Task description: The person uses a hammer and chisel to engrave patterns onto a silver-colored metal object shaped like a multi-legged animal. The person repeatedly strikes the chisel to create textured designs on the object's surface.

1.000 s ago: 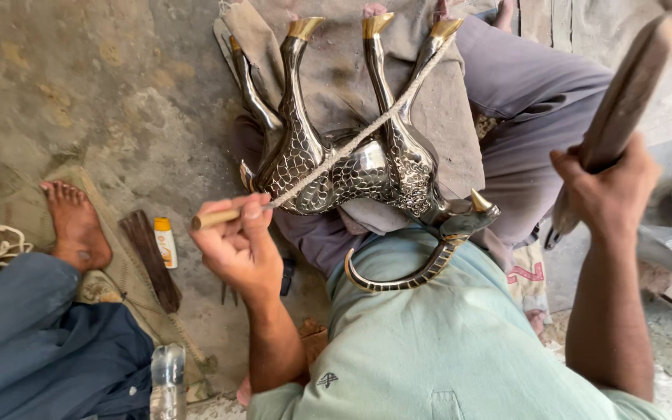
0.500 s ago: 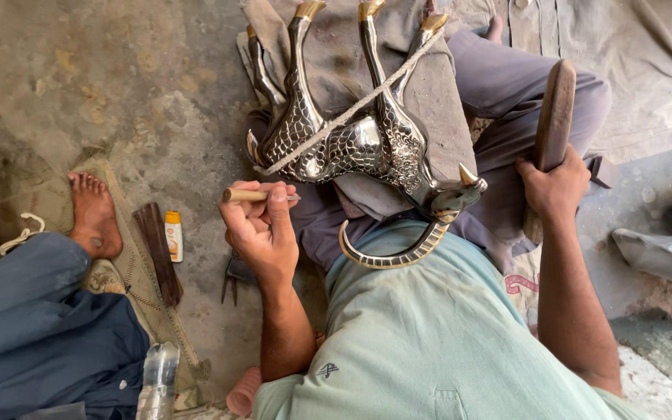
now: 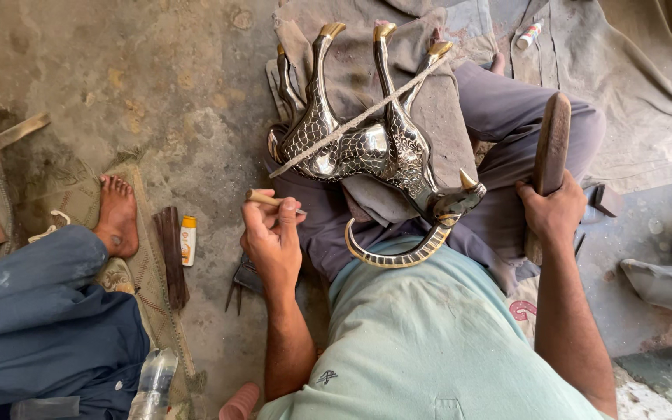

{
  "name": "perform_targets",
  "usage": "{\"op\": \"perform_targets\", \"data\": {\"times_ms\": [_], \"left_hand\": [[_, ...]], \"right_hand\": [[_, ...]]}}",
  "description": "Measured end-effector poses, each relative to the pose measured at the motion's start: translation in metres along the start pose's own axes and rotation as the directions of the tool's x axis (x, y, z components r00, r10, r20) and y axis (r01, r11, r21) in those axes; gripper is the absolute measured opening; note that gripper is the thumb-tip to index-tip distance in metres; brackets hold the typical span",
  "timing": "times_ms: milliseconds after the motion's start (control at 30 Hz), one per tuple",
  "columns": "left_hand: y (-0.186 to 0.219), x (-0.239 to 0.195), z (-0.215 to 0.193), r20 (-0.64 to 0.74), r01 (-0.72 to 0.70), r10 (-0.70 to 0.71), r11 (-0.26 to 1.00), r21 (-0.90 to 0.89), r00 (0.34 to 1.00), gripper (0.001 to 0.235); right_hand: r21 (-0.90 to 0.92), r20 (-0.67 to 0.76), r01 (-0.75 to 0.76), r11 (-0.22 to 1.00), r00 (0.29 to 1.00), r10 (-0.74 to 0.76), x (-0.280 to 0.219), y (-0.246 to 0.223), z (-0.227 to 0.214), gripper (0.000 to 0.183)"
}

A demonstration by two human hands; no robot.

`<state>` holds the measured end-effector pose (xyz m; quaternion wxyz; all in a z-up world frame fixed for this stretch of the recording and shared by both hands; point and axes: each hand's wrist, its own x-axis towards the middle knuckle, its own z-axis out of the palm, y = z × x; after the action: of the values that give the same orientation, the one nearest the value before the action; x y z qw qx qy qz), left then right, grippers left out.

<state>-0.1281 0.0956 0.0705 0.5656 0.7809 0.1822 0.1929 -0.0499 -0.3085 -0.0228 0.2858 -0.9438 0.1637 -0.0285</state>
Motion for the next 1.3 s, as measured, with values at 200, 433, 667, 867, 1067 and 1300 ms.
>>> {"op": "perform_targets", "data": {"times_ms": [200, 433, 667, 867, 1067, 1300], "left_hand": [[0.000, 0.005, 0.029, 0.141, 0.000, 0.031, 0.976, -0.218, 0.989, 0.028], [0.005, 0.028, 0.092, 0.302, -0.072, 0.119, 0.984, -0.164, 0.946, 0.025], [0.002, 0.074, 0.126, 0.570, -0.309, 0.302, 0.947, -0.088, 0.764, 0.048], [0.013, 0.083, 0.128, 0.649, -0.473, 0.369, 0.881, -0.015, 0.665, 0.050], [0.021, 0.085, 0.127, 0.718, -0.457, 0.298, 0.889, 0.032, 0.629, 0.043], [0.016, 0.078, 0.128, 0.695, -0.466, 0.286, 0.881, 0.079, 0.659, 0.044]], "right_hand": [[0.013, 0.007, -0.017, 1.000, 1.000, 0.017, 0.002, 0.008, 0.005, 0.041], [0.071, 0.046, -0.033, 0.997, 0.999, 0.029, 0.007, 0.010, 0.006, 0.038], [0.158, 0.274, -0.191, 0.969, 0.951, 0.142, 0.018, -0.012, -0.021, 0.045], [0.312, 0.274, -0.023, 0.950, 0.959, -0.066, 0.031, -0.073, -0.066, 0.050], [0.446, 0.132, 0.297, 0.844, 0.911, -0.390, 0.042, -0.137, -0.083, 0.029], [0.051, 0.120, 0.532, 0.845, 0.837, -0.534, 0.064, -0.168, -0.083, 0.019]]}}
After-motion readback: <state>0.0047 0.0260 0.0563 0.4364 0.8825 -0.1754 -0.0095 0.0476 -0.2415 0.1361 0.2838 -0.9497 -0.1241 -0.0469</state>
